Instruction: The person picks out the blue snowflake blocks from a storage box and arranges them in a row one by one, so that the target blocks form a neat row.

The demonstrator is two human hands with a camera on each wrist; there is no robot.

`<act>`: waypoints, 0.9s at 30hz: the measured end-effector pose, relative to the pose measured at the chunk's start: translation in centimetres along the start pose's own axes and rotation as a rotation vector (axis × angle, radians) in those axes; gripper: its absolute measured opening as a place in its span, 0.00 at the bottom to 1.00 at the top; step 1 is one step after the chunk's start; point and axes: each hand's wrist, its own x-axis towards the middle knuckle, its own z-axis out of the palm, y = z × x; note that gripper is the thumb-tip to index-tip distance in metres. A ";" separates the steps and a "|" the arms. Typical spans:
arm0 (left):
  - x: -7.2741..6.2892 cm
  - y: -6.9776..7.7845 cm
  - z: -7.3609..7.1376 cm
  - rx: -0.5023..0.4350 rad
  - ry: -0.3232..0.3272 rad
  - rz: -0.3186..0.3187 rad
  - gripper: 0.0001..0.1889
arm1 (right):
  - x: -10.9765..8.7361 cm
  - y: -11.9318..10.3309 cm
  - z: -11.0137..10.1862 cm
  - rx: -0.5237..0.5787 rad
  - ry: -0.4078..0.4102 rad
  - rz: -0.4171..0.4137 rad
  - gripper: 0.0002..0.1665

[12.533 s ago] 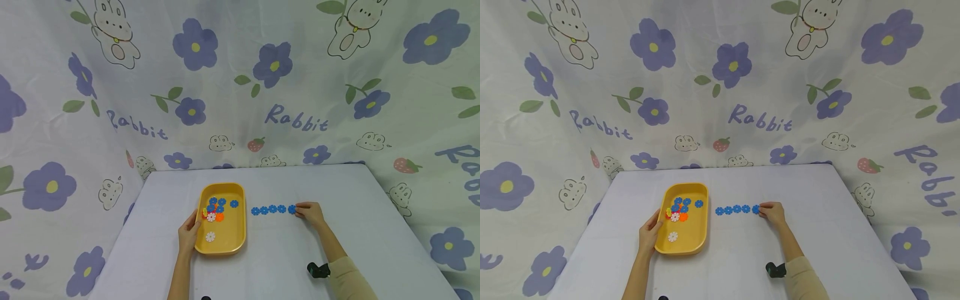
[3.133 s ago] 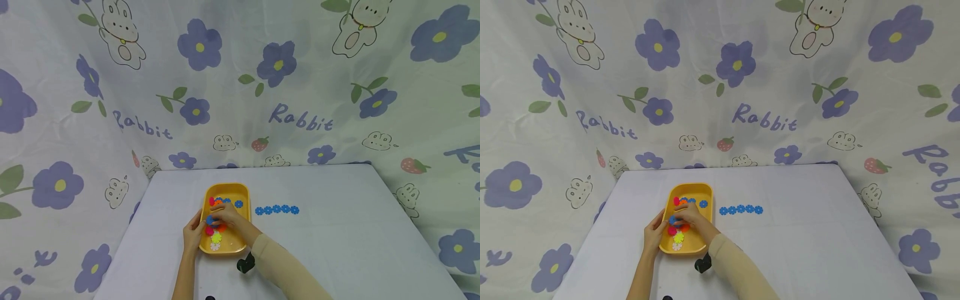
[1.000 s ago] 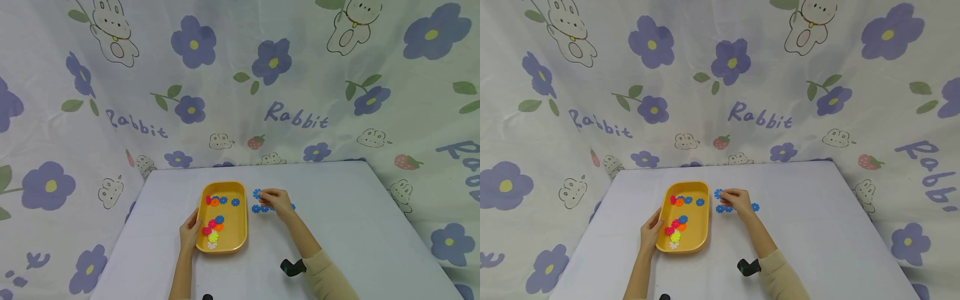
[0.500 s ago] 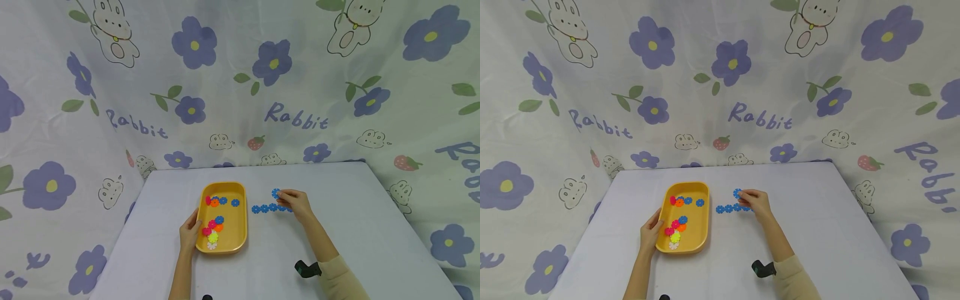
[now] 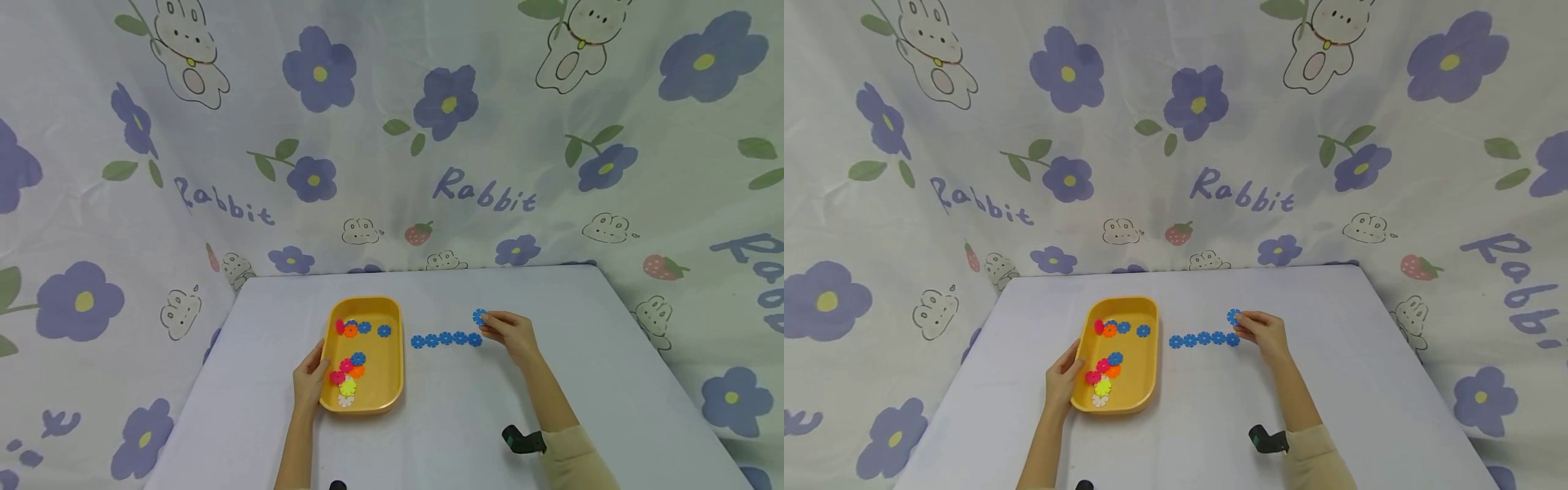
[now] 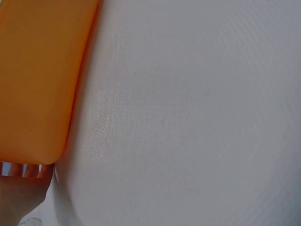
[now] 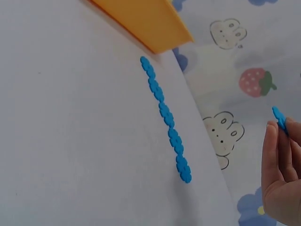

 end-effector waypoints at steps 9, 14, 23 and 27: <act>0.0 0.0 0.0 -0.003 -0.002 -0.004 0.24 | 0.5 2.2 -2.8 0.057 0.066 0.035 0.23; 0.2 -0.1 0.0 0.001 0.004 0.008 0.24 | 0.2 3.1 -4.0 0.021 0.057 0.060 0.26; 0.2 -0.3 0.0 0.020 0.010 0.002 0.24 | 0.1 4.3 -5.4 -0.209 0.068 0.097 0.24; 0.1 -0.3 0.0 0.010 0.007 -0.004 0.25 | 0.3 4.9 -5.5 -0.280 0.091 0.105 0.23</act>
